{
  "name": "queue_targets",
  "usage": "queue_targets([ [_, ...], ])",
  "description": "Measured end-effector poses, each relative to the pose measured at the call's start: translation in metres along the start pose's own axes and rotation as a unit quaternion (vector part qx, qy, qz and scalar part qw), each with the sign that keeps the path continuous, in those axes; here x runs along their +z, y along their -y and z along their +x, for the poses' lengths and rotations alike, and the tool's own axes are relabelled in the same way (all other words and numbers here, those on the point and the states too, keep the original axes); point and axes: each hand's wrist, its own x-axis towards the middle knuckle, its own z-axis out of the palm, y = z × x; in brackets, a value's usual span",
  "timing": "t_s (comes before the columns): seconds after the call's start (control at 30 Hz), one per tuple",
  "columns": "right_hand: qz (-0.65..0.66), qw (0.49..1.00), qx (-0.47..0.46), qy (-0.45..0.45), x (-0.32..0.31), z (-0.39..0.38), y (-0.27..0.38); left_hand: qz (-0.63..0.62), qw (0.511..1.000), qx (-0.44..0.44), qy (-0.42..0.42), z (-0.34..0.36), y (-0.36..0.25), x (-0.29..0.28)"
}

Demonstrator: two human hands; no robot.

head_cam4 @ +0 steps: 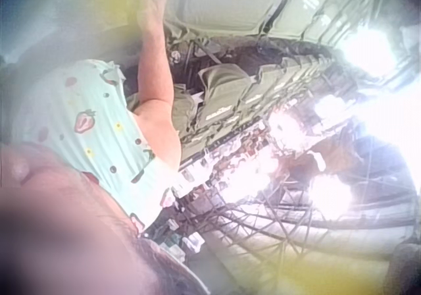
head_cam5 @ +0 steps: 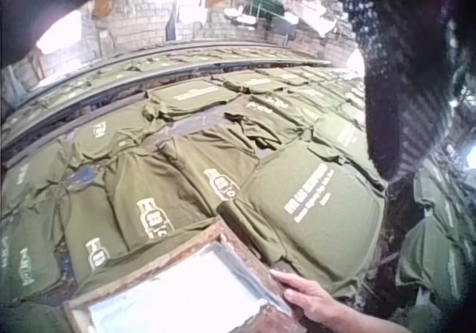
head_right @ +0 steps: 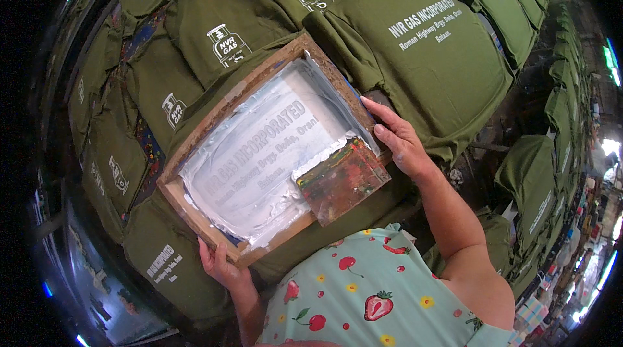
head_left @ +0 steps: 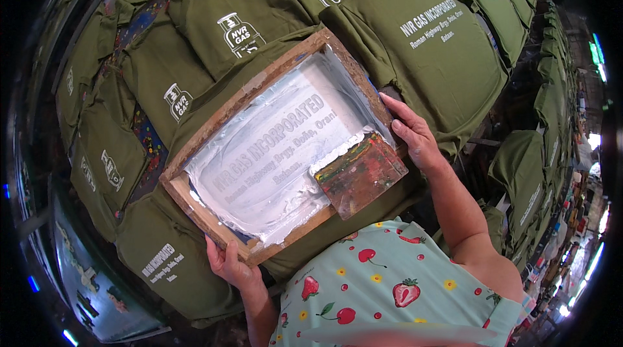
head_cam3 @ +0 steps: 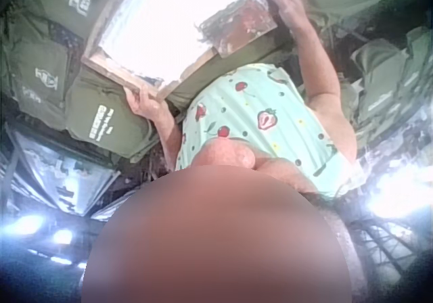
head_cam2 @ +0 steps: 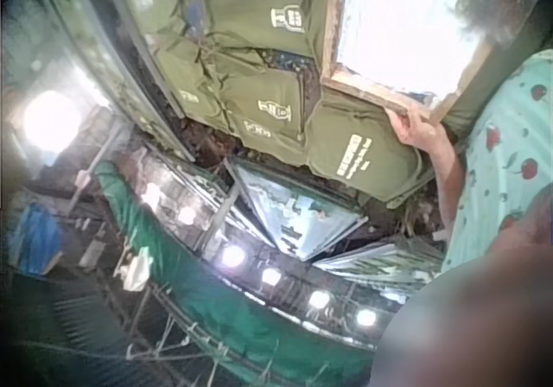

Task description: The person holds a wooden frame with a plastic sheet and uses a small rectangular tool to spread a white paste-like substance evenly across the surface. The person repeatedly lifts and repositions the frame while continuing to spread the material.

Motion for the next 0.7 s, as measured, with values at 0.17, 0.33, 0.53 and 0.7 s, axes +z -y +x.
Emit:
queue_targets([
  [0.17, -0.004, 1.000, -0.004, 0.001, 0.0003, 0.0004, 0.0001, 0.003, 1.000, -0.007, 0.003, -0.0001, -0.0014, -0.0001],
  [0.33, -0.010, 1.000, -0.007, -0.002, 0.0008, 0.0006, -0.0007, 0.025, 1.000, 0.005, -0.007, -0.0008, -0.0014, 0.0038],
  [0.53, -0.059, 0.998, -0.019, -0.013, -0.0014, -0.0004, -0.0033, 0.006, 0.999, -0.040, -0.028, 0.0020, -0.0032, 0.0053],
  [0.7, -0.018, 0.999, -0.010, -0.048, 0.0053, 0.0000, -0.0038, 0.000, 0.999, -0.033, -0.030, -0.0002, 0.0052, -0.0016],
])
